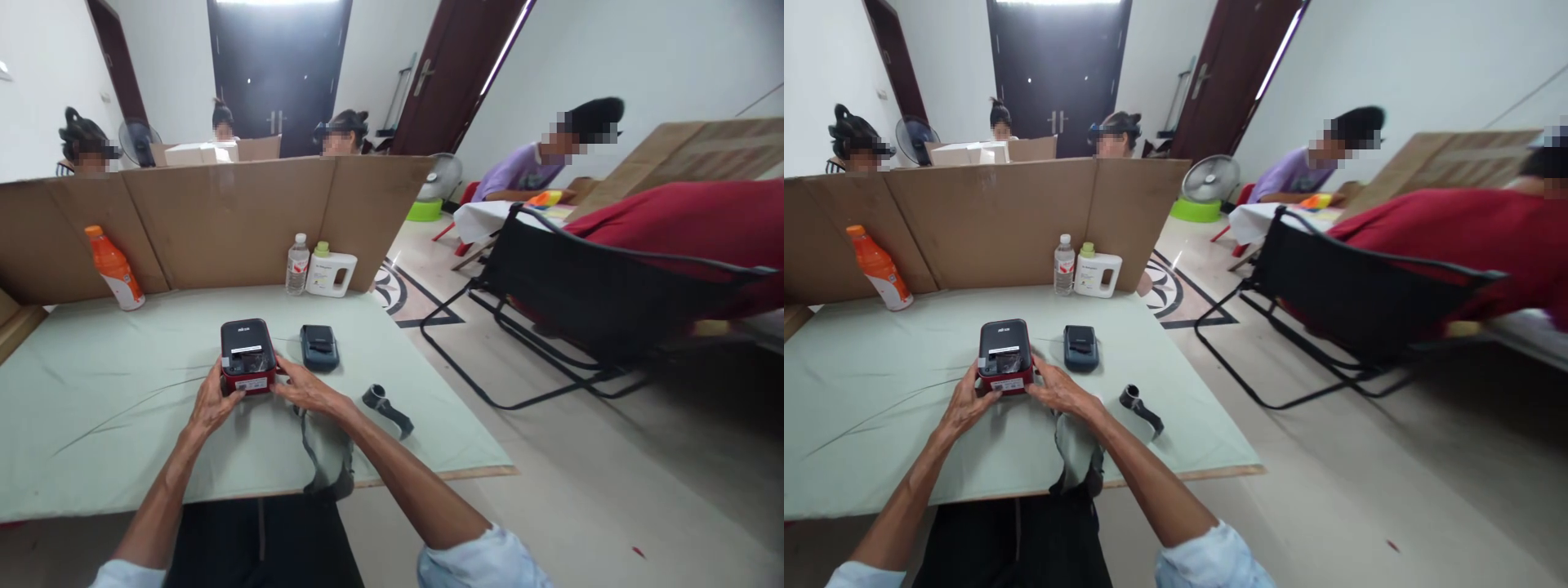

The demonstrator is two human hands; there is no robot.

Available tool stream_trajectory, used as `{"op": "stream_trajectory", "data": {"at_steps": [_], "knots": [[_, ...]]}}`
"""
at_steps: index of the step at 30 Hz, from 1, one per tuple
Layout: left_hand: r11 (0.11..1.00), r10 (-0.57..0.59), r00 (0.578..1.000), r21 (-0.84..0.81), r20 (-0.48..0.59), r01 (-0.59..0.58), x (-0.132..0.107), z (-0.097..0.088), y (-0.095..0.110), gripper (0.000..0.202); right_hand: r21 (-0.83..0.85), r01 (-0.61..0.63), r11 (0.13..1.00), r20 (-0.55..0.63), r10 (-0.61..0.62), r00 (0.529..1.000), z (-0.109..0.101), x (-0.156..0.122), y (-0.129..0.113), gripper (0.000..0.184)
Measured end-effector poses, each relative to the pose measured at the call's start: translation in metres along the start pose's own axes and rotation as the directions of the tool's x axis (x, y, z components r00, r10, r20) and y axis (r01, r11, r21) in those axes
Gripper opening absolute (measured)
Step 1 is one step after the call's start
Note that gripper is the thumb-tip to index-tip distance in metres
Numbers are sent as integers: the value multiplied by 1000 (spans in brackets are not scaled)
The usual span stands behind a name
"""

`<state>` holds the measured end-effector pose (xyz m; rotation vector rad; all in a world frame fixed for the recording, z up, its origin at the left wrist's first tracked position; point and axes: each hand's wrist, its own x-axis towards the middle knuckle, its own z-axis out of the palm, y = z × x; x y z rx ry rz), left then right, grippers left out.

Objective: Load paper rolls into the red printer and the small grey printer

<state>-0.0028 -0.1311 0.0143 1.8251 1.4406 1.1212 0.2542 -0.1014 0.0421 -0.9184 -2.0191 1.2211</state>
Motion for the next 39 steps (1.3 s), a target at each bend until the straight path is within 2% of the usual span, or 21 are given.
{"op": "stream_trajectory", "data": {"at_steps": [2,5,9,12,16,20,25,32,39], "knots": [[999,29,1000,31,12,-29,-1,-7,-2,83,-31,1,1000,-23,-2,1000,-1,0,0,58],[991,53,999,122,11,-54,3,-20,-1,85,-96,26,995,-106,-36,994,0,3,1,65],[970,118,992,209,46,-125,13,-34,4,73,-303,92,949,-226,-165,960,3,11,9,75],[958,135,987,243,84,-151,19,-40,5,64,-463,122,878,-245,-259,935,7,18,15,66],[940,156,984,292,91,-176,20,-42,3,62,-569,191,800,-227,-376,898,11,25,19,54],[926,188,977,312,104,-212,19,-43,4,61,-596,233,769,-239,-447,862,11,27,18,50],[931,211,973,283,96,-229,22,-42,5,50,-610,253,751,-254,-488,835,12,29,17,44],[922,261,964,281,56,-266,22,-38,3,42,-617,272,739,-237,-503,831,14,29,16,47],[855,353,933,383,68,-351,19,-39,2,37,-609,278,743,-240,-507,828,15,27,16,47]]}}
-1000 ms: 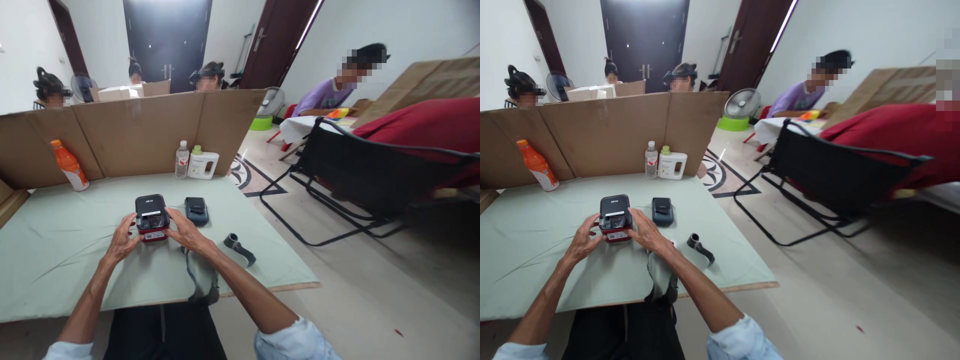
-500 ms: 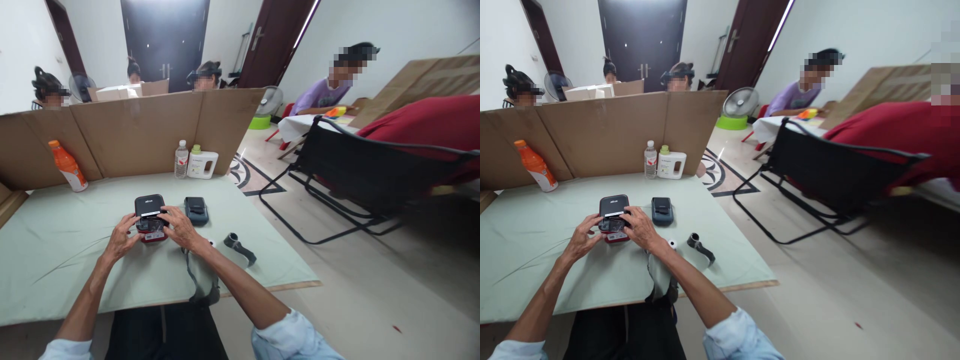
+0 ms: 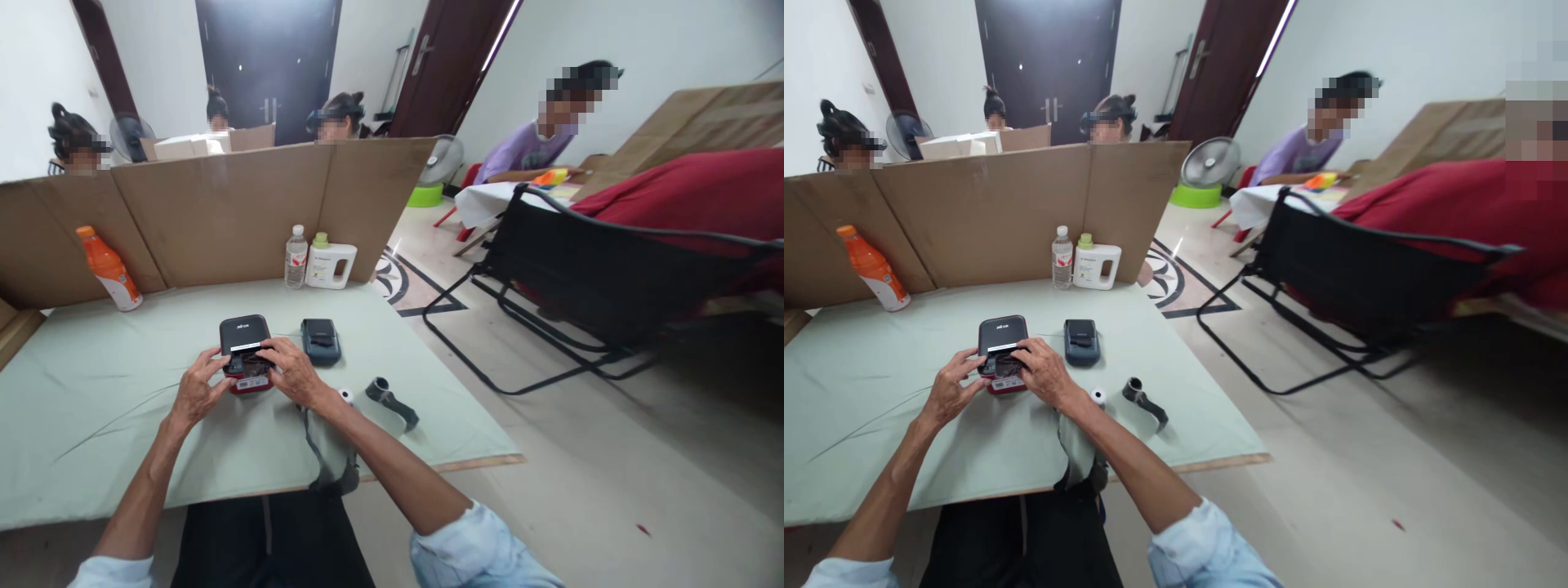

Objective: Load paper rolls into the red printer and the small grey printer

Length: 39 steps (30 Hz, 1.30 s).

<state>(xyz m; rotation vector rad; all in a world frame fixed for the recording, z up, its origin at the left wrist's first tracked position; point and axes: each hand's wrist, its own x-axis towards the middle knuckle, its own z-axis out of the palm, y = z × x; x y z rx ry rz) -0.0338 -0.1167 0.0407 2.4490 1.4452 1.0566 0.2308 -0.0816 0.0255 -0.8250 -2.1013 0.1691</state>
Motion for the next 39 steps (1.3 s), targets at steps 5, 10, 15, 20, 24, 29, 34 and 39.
{"op": "stream_trajectory", "data": {"at_steps": [5,10,15,20,24,29,34,39], "knots": [[997,62,998,53,-25,-60,0,0,1,34,-14,18,1000,-16,-18,1000,0,-1,-1,45],[995,47,998,86,-31,-44,-1,-2,4,34,-19,11,1000,-16,-11,1000,-3,-1,-4,44],[991,5,999,133,-49,1,-5,0,10,35,-50,4,999,-15,-5,1000,-4,-1,-9,42],[985,-12,997,173,-81,26,-7,4,13,35,-83,13,996,-10,-14,1000,-3,-1,-12,31],[984,-18,997,173,-77,31,-6,5,13,36,-101,34,994,-8,-35,999,-3,-1,-13,25],[985,-7,997,171,-81,21,-6,5,14,37,-137,26,990,18,-24,1000,-5,-1,-15,39],[985,-18,996,171,-88,33,-7,6,15,37,-153,12,988,31,-7,999,-6,-1,-16,41],[983,-19,995,179,-101,37,-7,7,16,37,-158,2,987,16,0,1000,-4,-4,-15,36]]}}
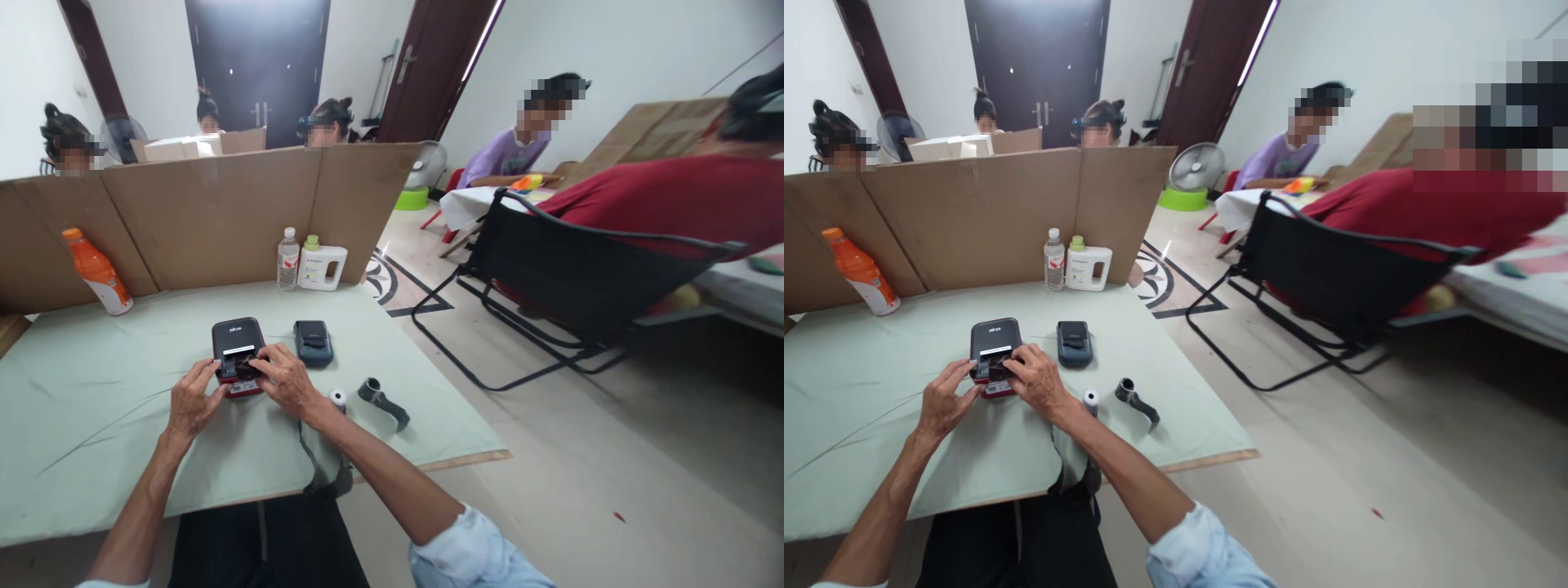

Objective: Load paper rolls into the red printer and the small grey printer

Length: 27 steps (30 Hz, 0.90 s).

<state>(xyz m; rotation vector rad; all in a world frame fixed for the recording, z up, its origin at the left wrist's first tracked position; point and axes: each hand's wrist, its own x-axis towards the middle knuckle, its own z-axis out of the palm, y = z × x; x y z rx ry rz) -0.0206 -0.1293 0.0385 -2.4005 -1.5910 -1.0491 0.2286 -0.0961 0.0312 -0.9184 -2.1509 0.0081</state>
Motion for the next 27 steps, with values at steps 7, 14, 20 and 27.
{"op": "stream_trajectory", "data": {"at_steps": [7,14,20,27], "knots": [[1000,3,1000,26,0,-3,0,0,1,35,-1,7,1000,-16,-7,1000,2,-3,-1,31],[1000,-11,999,23,32,11,0,0,5,33,-16,-17,1000,12,17,1000,2,-7,0,31],[995,-39,996,95,78,31,2,-1,11,30,0,-47,999,30,47,998,2,-9,-1,30],[1000,-28,995,5,100,27,6,-3,7,31,-36,-31,999,19,32,999,-2,-8,-5,29]]}}
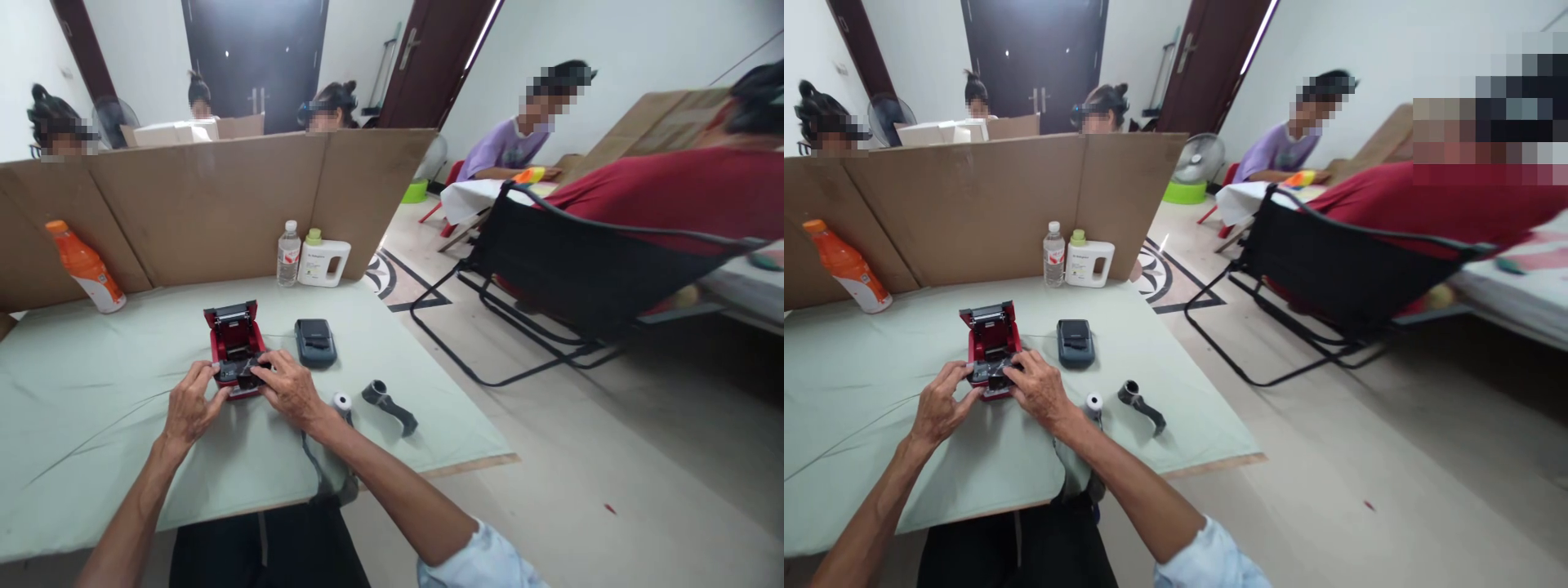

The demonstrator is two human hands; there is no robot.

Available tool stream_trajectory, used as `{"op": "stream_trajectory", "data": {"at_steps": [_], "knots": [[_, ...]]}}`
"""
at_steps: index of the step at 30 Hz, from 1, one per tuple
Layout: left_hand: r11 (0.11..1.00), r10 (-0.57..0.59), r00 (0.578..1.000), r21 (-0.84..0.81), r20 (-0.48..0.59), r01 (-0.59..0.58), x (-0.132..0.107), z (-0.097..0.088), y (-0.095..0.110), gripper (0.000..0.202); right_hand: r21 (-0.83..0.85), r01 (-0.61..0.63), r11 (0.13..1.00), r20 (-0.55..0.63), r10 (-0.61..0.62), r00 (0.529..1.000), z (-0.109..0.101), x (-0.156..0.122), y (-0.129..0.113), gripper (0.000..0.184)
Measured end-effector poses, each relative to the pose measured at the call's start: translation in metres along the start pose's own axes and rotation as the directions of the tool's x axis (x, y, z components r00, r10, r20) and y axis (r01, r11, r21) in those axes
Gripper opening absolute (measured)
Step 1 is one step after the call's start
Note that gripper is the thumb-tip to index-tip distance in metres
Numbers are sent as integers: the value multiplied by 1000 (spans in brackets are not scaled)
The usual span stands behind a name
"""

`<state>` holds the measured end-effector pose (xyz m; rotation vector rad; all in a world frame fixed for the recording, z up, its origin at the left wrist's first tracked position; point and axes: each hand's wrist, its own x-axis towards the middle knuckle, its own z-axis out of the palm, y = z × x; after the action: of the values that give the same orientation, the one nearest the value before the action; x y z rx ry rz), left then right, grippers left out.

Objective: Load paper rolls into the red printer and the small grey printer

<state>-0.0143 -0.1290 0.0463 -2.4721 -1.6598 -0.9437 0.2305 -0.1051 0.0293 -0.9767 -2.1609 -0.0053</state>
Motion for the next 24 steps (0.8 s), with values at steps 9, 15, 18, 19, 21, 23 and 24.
{"op": "stream_trajectory", "data": {"at_steps": [9,15,18,19,21,23,24], "knots": [[986,17,1000,-165,19,-14,21,-18,-3,29,-40,45,998,-28,-46,999,0,9,5,22],[980,53,989,-195,139,-26,55,-14,-28,42,31,35,999,-62,-34,998,0,15,5,16],[978,27,980,-207,196,14,68,-4,-40,53,131,-22,991,-52,29,998,-4,24,7,15],[978,13,979,-207,206,31,70,-1,-42,56,170,-48,984,-45,56,997,-6,27,8,16],[978,-9,977,-204,212,54,74,4,-46,58,233,-101,967,-27,110,994,-9,36,10,16],[977,-16,978,-204,209,60,75,7,-48,58,264,-147,953,-2,153,988,-12,44,13,15],[977,-14,978,-207,208,58,75,8,-48,58,272,-166,948,10,170,985,-13,48,15,15]]}}
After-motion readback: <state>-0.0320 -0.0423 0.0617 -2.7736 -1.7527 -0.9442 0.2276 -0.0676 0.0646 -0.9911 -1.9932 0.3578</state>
